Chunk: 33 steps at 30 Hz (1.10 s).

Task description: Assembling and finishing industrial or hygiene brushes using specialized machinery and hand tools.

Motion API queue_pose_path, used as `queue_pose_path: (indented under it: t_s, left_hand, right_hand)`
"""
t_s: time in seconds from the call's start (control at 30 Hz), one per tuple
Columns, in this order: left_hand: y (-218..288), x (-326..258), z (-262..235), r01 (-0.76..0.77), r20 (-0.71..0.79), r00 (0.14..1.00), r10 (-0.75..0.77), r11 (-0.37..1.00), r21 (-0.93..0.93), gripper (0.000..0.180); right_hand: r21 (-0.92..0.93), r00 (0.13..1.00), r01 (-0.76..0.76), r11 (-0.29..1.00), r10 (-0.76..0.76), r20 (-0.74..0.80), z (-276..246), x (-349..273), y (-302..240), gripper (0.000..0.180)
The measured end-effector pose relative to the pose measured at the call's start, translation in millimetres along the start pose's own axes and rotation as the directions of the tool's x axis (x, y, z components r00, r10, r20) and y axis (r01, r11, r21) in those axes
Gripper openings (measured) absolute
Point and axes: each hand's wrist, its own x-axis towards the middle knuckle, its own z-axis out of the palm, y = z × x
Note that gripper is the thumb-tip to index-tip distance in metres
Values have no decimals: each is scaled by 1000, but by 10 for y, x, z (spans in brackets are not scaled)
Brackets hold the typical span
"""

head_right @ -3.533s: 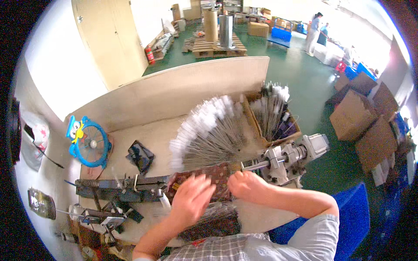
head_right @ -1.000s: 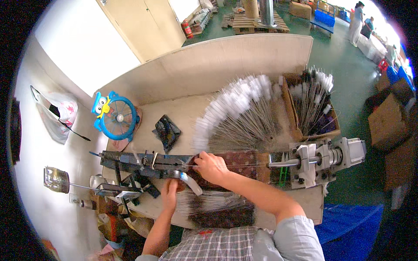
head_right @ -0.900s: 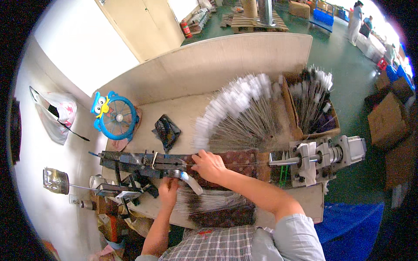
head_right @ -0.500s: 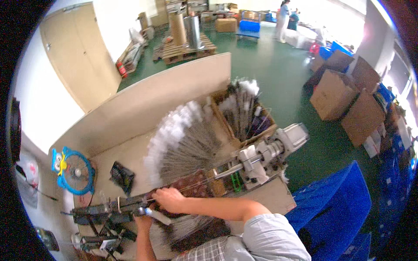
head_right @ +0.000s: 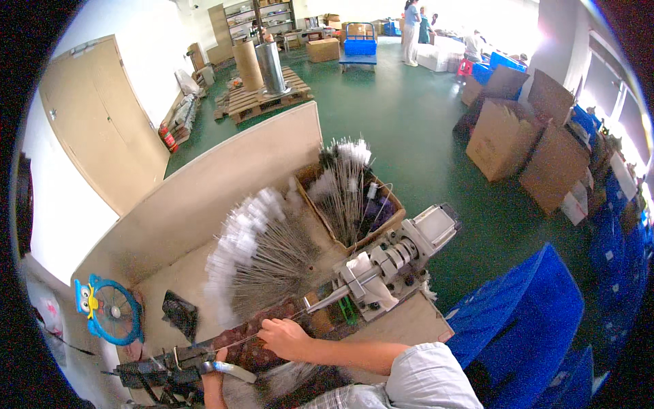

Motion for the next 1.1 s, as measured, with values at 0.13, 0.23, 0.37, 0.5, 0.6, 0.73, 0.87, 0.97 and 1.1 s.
queue_pose_path:
  t_s: [0.13, 0.23, 0.37, 0.5, 0.6, 0.73, 0.87, 0.97, 1.1]
  left_hand:
    - [-180, 8, -88, 86, 63, 995, -81, 994, -74, 33]
    - [424, -16, -10, 132, 68, 988, -141, 984, 123, 30]
    - [233, -10, -62, 17, 98, 995, -22, 998, 53, 33]
    - [473, -68, -10, 15, -41, 999, -14, 1000, 20, 36]
    - [592, -79, 62, 86, -34, 995, -94, 979, -187, 37]
    - [588, -41, 51, 124, 4, 991, -130, 932, -341, 41]
    - [538, -44, -76, 284, 189, 957, -218, 826, -486, 46]
    - [437, -34, -55, 230, 80, 973, -215, 923, -308, 45]
    - [194, 79, 50, 21, 2, 1000, -21, 993, -112, 36]
  right_hand:
    - [-3, 997, -53, 999, 53, -49, -143, -82, 60, 19]
    - [-29, 993, -116, 993, 116, -17, -161, -173, 140, 20]
    - [-21, 994, -83, 996, 81, -73, -164, -195, 137, 21]
    - [-88, 991, -41, 995, 30, -127, -127, -198, 167, 24]
    - [-101, 990, -36, 994, 22, -137, -144, -193, 153, 23]
    - [-105, 988, -40, 994, 24, -152, -127, -214, 153, 22]
    - [-36, 991, -60, 998, 56, -122, -128, -232, 128, 22]
    - [-54, 995, -47, 997, 42, -94, -123, -189, 109, 20]
    - [-59, 993, -47, 997, 40, -112, -183, -160, 100, 20]
